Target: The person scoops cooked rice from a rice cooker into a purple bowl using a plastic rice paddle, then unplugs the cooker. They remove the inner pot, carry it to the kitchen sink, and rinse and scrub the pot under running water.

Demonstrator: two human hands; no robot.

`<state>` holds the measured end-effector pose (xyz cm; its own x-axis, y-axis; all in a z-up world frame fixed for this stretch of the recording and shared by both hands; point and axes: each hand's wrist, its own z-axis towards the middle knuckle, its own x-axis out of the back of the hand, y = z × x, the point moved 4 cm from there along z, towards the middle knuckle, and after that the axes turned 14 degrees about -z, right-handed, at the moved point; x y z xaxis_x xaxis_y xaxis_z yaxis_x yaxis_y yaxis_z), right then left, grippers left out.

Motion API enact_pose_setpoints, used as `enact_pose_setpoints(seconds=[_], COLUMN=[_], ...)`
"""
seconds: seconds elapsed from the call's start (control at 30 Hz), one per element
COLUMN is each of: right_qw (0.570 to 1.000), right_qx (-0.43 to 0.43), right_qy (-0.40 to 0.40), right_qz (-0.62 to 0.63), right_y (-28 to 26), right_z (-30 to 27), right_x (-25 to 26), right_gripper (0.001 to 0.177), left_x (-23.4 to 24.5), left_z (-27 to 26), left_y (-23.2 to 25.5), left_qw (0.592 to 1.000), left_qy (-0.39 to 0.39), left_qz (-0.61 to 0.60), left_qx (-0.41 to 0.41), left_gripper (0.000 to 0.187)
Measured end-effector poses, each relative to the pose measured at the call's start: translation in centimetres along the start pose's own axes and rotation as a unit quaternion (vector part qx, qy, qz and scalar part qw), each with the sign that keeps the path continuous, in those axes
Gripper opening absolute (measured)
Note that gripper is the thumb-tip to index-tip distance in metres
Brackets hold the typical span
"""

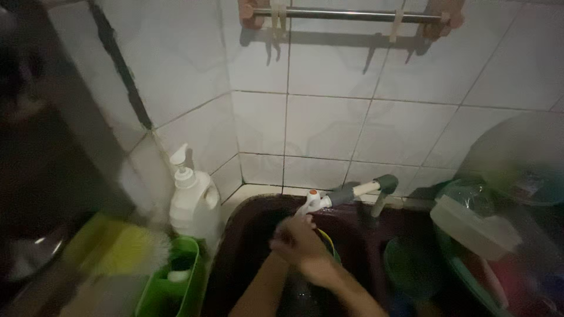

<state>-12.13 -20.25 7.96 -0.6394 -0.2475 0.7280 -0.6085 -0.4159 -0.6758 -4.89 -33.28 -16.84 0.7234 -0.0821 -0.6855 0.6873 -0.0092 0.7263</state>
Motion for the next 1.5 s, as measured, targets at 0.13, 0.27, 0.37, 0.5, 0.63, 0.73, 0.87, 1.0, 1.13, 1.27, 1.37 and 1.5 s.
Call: enact_pose_setpoints(seconds=[0.13,0.27,0.37,0.5,0.63,0.73,0.87,1.0,1.13,1.27,1.37,1.5], right_qw=[0.977,0.954,0.939,0.914,0.942,0.774,0.960,0.728,0.882,0.975,0.913,0.930], right_qx=[-0.064,-0.244,-0.292,-0.252,-0.084,-0.192,-0.171,-0.356,-0.273,0.051,0.181,0.227], right_qy=[-0.177,-0.161,-0.105,-0.085,-0.078,-0.075,-0.198,-0.096,-0.043,0.010,-0.027,0.043], right_qz=[0.103,0.067,0.151,0.306,0.316,0.598,0.103,0.578,0.381,-0.217,-0.365,-0.285], right_y=[8.3,16.2,18.4,18.7,18.6,19.6,18.9,14.6,8.2,0.3,-3.4,-4.9], right_z=[-1.7,1.3,4.5,9.6,12.7,11.0,7.7,2.5,2.2,4.3,5.2,4.0], right_x=[0.2,-2.6,-6.4,-11.4,-13.5,-13.6,-8.2,0.3,9.3,11.6,9.5,8.8], right_gripper=[0.026,0.023,0.024,0.030,0.027,0.032,0.041,0.032,0.032,0.038,0.013,0.013], left_x=[-0.1,2.0,2.7,2.3,2.3,1.8,-0.9,-4.3,-5.5,-4.5,-4.6,-5.9], left_z=[3.2,4.2,2.4,1.2,0.8,0.2,-0.8,-1.6,-1.4,-2.9,-2.9,-5.4], left_y=[-0.4,0.0,1.7,4.1,5.4,4.6,4.3,4.8,5.0,5.4,6.8,9.4], left_qw=[0.927,0.906,0.906,0.935,0.944,0.940,0.944,0.970,0.957,0.962,0.909,0.897], left_qy=[0.048,0.265,0.336,0.323,0.316,0.294,0.200,0.152,0.025,-0.089,-0.090,-0.014], left_qz=[0.361,0.330,0.257,0.137,0.041,-0.117,-0.193,0.017,0.199,0.197,0.367,0.421], left_qx=[-0.085,-0.011,-0.012,0.046,0.084,0.126,0.176,0.188,0.210,0.169,0.179,0.134], left_gripper=[0.026,0.037,0.026,0.033,0.033,0.026,0.028,0.019,0.019,0.029,0.026,0.024])
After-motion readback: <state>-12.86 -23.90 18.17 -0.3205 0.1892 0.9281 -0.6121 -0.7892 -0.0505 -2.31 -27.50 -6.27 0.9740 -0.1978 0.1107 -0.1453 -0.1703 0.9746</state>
